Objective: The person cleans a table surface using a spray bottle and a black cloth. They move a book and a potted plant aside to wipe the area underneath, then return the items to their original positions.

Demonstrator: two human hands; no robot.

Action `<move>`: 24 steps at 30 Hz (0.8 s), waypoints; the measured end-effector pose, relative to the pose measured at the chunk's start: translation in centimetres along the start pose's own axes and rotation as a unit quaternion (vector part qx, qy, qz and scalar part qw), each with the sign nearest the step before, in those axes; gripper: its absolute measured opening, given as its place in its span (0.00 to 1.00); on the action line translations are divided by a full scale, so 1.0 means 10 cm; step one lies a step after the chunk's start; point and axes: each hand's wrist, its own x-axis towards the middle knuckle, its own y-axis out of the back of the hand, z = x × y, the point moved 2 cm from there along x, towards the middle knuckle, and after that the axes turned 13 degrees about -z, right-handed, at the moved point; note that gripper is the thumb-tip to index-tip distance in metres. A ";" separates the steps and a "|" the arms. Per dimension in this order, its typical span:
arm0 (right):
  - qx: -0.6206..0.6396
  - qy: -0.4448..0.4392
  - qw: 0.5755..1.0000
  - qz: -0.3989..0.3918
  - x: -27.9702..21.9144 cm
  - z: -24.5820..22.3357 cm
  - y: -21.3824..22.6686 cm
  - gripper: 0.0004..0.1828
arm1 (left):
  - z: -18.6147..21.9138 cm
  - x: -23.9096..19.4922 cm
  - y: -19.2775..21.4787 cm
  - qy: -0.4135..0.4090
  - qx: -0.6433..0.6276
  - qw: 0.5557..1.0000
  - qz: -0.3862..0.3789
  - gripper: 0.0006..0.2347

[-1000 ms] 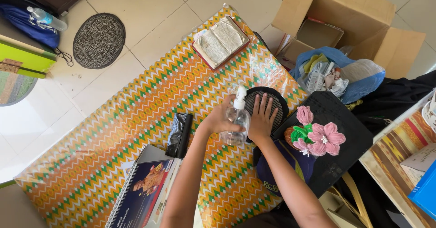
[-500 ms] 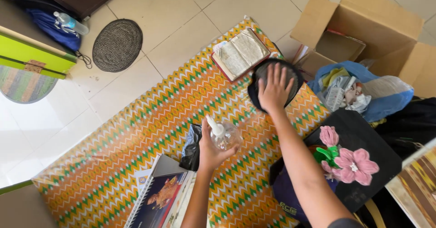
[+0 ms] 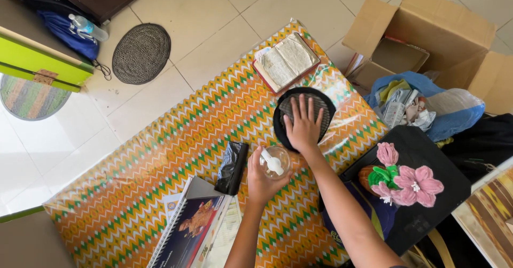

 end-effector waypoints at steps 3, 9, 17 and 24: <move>0.012 0.019 1.000 -0.011 0.02 0.05 0.02 0.36 | 0.00 0.03 -0.01 -0.032 0.020 0.999 0.022 0.48; -0.002 -0.001 1.000 0.002 0.74 0.48 0.15 0.37 | -0.05 0.01 0.01 -0.042 0.051 0.998 0.017 0.47; 0.004 -0.011 1.000 0.027 0.38 0.35 0.16 0.37 | -0.05 0.00 0.06 -0.067 0.070 0.995 0.005 0.47; 0.002 0.001 1.000 0.006 -0.07 0.19 0.19 0.39 | -0.07 0.04 0.00 -0.103 0.079 0.991 0.025 0.48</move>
